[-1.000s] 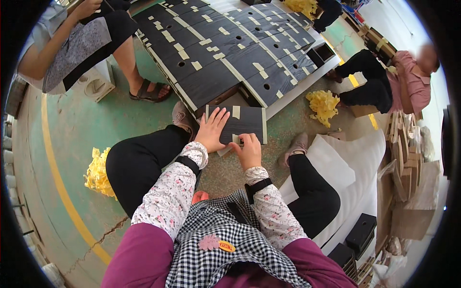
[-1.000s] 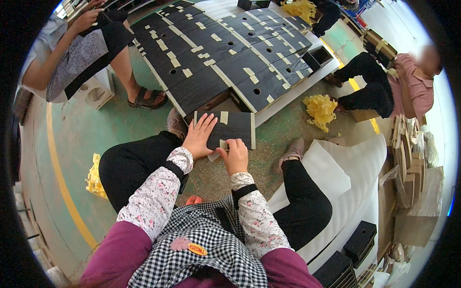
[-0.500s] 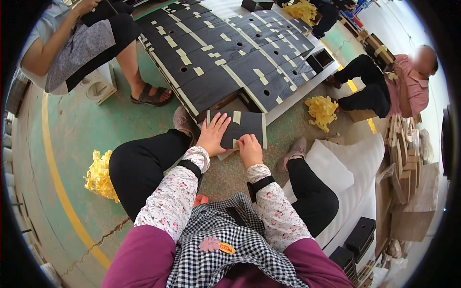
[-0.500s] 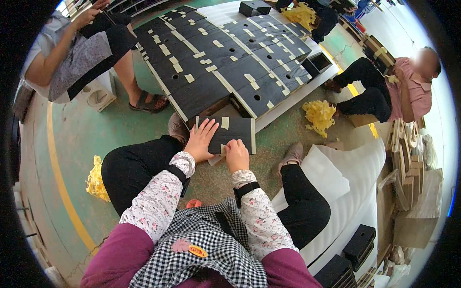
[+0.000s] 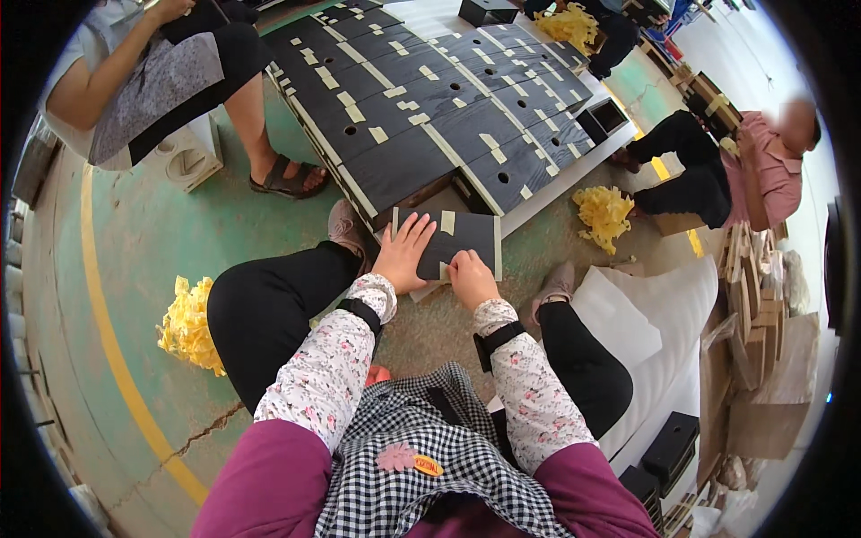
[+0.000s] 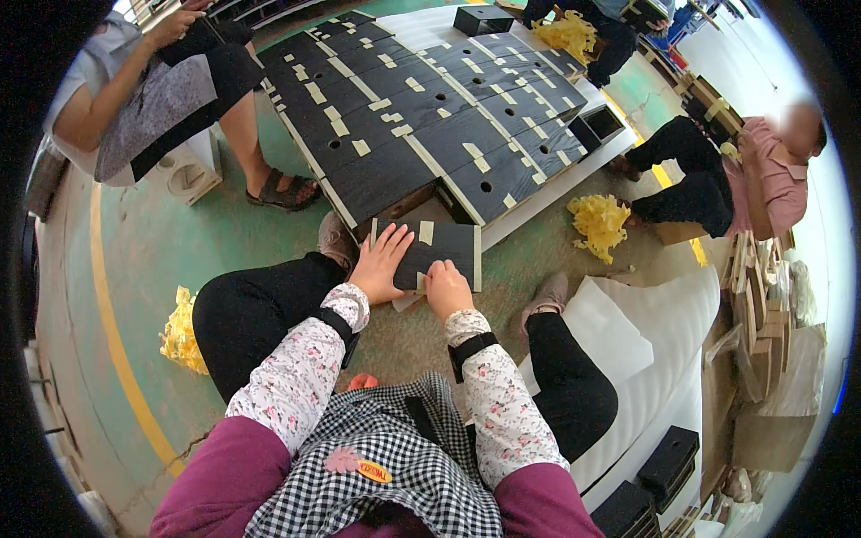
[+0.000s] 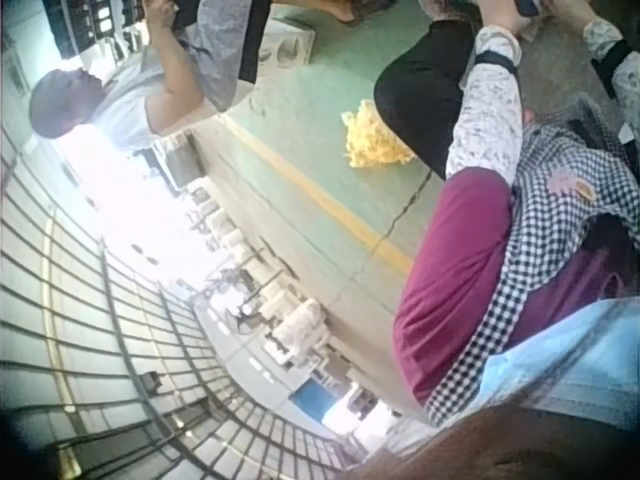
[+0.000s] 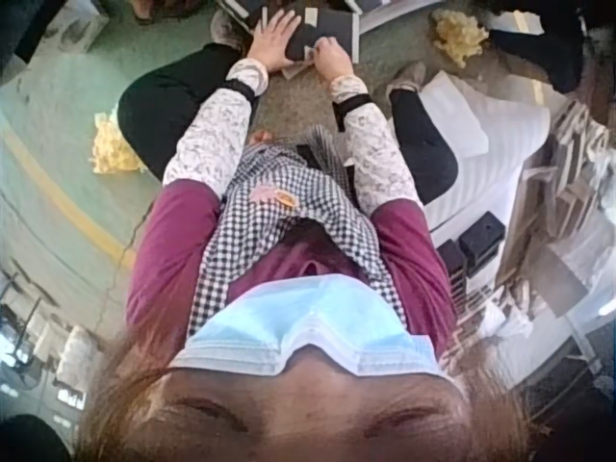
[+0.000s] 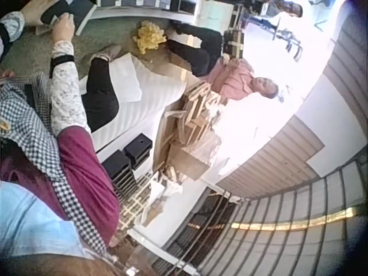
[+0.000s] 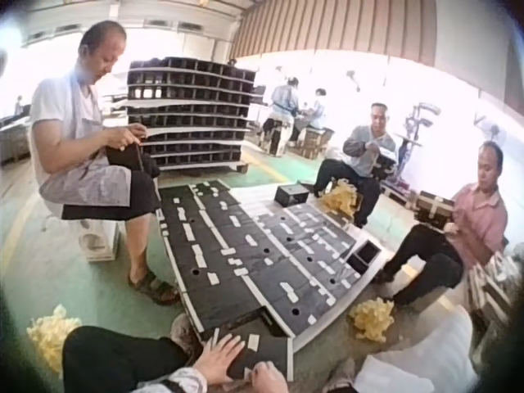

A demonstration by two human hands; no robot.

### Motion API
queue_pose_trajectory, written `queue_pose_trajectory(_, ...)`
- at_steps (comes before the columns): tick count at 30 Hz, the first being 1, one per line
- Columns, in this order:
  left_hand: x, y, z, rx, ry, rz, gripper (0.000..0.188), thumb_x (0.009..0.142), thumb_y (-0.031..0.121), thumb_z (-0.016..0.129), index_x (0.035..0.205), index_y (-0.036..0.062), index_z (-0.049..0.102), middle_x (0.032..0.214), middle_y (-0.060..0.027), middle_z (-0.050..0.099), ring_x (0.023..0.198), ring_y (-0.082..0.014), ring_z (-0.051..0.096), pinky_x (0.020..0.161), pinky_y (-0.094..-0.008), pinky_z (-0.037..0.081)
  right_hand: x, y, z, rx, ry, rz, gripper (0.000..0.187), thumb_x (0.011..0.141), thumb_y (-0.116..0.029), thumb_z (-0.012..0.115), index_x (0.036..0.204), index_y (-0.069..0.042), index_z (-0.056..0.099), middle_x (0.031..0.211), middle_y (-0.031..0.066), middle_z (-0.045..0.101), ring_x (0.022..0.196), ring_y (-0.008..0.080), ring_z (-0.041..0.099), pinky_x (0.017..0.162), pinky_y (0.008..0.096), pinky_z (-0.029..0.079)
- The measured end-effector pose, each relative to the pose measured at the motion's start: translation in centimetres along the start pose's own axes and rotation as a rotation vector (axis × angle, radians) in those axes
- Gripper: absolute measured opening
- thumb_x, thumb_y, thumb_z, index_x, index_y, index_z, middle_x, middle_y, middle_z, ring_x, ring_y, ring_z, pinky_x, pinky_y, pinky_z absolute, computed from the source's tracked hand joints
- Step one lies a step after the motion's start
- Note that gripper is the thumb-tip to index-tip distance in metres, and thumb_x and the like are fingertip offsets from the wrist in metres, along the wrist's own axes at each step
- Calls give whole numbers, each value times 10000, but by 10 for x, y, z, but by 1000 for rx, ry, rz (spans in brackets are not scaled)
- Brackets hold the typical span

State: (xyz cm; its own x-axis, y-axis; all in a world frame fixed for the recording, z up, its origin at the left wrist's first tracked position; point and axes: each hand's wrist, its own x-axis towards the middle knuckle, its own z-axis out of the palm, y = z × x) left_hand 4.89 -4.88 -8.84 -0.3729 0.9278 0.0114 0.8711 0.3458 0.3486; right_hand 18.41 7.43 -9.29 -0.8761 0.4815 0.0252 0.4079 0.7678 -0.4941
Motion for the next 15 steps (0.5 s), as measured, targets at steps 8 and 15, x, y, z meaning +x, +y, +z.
queue_pose_trajectory(8,0,-2,3,-12,25,2,1088,583,423,795,1433,130,183,1492,-64,162,1388,-264,116,1072,-565,167,-6,-6,-10,121,41,19,109,829,-133,585,834,-49,517,848,138,531,740,345,575,642,434,477)
queue_pose_trajectory(15,0,-1,-1,-23,2,-1,1071,593,410,786,1434,133,183,1491,-64,165,1385,-265,123,1067,-563,180,6,0,-12,38,-124,-52,124,807,-141,598,826,-45,520,817,139,538,738,333,577,655,417,482)
